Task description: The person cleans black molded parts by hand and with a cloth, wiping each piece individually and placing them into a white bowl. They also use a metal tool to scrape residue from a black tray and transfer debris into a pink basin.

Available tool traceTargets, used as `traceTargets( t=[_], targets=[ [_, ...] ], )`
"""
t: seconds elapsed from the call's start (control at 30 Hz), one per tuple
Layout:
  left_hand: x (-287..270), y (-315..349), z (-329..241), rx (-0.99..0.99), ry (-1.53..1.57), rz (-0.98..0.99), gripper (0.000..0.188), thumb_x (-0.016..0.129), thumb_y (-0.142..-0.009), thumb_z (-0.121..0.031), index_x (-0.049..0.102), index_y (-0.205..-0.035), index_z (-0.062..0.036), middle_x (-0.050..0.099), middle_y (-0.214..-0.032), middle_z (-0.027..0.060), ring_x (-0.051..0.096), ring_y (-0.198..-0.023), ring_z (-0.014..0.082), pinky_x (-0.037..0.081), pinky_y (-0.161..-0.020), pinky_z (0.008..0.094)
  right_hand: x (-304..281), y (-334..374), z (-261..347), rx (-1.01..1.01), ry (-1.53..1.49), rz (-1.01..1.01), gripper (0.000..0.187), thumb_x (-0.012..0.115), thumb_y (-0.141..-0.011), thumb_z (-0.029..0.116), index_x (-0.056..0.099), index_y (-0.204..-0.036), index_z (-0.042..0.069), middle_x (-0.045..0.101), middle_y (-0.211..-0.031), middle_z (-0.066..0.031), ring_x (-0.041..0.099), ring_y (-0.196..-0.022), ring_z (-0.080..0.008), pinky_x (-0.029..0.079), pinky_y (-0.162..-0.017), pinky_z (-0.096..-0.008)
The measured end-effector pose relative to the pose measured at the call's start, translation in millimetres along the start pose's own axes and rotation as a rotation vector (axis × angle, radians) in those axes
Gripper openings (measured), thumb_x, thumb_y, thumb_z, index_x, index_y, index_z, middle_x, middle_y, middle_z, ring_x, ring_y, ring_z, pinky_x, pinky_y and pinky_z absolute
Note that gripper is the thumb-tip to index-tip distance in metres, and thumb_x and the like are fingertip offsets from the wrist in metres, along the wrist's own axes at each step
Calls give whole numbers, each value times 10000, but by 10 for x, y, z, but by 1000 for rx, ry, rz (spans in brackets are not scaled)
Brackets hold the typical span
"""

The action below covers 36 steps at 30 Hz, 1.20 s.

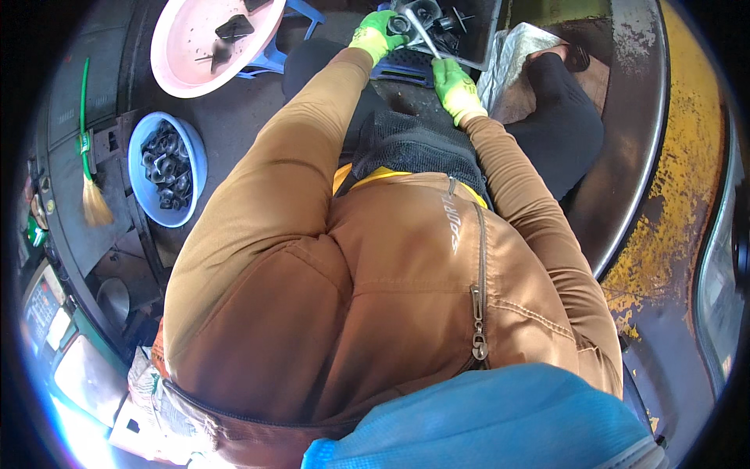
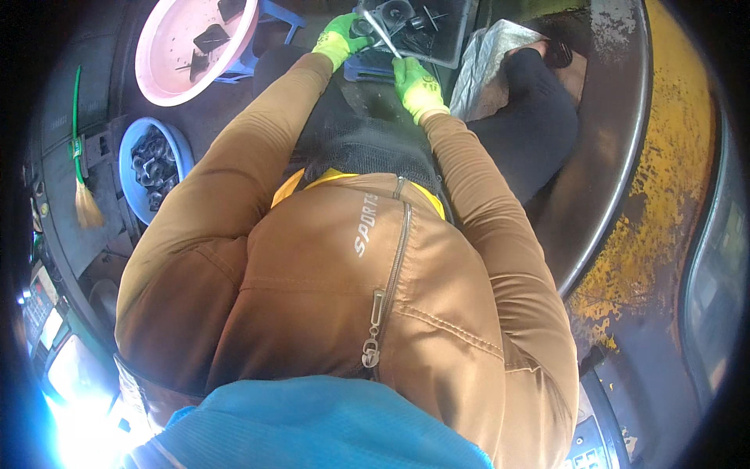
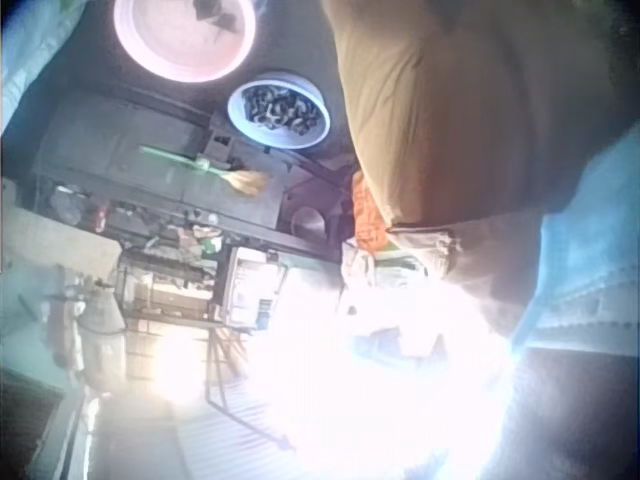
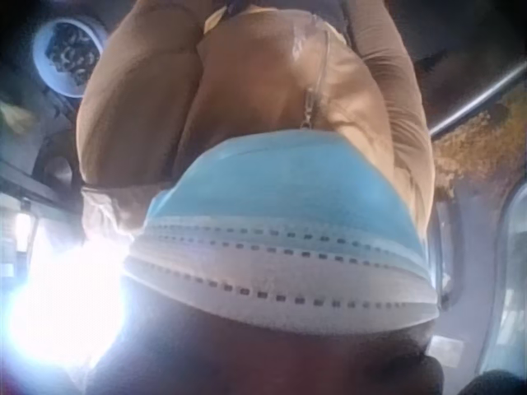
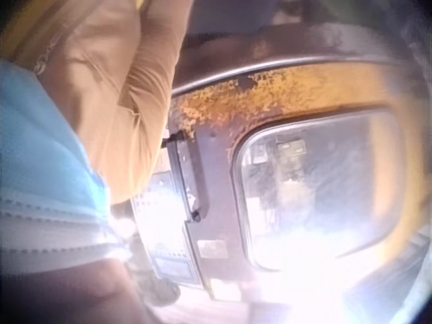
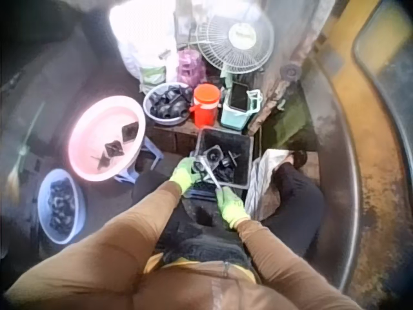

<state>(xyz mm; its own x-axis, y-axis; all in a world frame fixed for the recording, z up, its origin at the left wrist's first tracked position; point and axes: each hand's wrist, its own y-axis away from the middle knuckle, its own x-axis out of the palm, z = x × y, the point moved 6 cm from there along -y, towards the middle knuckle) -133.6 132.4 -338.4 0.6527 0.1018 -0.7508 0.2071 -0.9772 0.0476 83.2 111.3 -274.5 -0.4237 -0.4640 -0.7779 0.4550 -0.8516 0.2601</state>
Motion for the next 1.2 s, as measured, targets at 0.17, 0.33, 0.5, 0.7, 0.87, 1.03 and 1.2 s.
traceTargets(
  t=[0.17, 0.33, 0.5, 0.7, 0.87, 1.03, 1.2],
  targets=[
    [6, 28, -43, 80, 37, 22, 567, 784, -665, -350, 622, -1146, -97, 641, -1100, 158, 586, -1054, 360, 464, -922, 422, 78, 1, -83, 65, 85, 80, 449, 349, -969, 462, 540, -1015, 58, 622, -993, -271, 574, -954, -468, 437, -825, -536],
    [-2, 5, 21, 2, 129, -26, 513, 797, -657, -317, 648, -1102, -110, 662, -1041, 147, 613, -1005, 344, 488, -868, 420, 18, 16, 4, -93, 1, -85, 479, 338, -966, 471, 567, -1039, 56, 624, -1018, -265, 581, -978, -452, 437, -864, -515],
    [-11, -13, 10, 38, 26, -89, 527, 809, -657, -319, 641, -1107, -102, 650, -1079, 148, 603, -1025, 339, 477, -891, 414, 92, 12, -67, 58, 21, 37, 366, 417, -968, 394, 547, -991, 53, 598, -972, -273, 549, -961, -469, 440, -784, -517],
    [41, -2, -33, 35, 74, 56, 600, 824, -634, -321, 610, -1149, -100, 629, -1109, 156, 582, -1064, 348, 462, -930, 395, 122, 12, -78, 52, 5, 54, 466, 352, -963, 462, 555, -1027, 47, 604, -1037, -281, 563, -983, -462, 443, -837, -513],
    [-6, -16, -35, 50, 56, -56, 543, 821, -636, -306, 633, -1105, -104, 645, -1065, 151, 598, -1022, 358, 480, -893, 417, 11, 31, -33, -11, -29, -69, 493, 339, -964, 470, 571, -1039, 42, 600, -1063, -280, 565, -1004, -454, 438, -867, -504],
    [59, -22, 19, 67, 0, -39, 548, 813, -648, -316, 631, -1121, -109, 650, -1055, 143, 602, -1014, 350, 477, -894, 420, 33, 81, -27, 96, 89, 105, 439, 360, -967, 444, 543, -1009, 47, 614, -1024, -261, 573, -950, -459, 449, -817, -514],
    [130, -14, 55, 49, 78, 55, 536, 814, -651, -321, 635, -1109, -110, 654, -1051, 139, 610, -994, 343, 484, -881, 409, 3, 116, -15, 39, -3, 36, 461, 353, -959, 466, 559, -1021, 58, 612, -1048, -252, 574, -967, -453, 443, -841, -512]
  ],
)
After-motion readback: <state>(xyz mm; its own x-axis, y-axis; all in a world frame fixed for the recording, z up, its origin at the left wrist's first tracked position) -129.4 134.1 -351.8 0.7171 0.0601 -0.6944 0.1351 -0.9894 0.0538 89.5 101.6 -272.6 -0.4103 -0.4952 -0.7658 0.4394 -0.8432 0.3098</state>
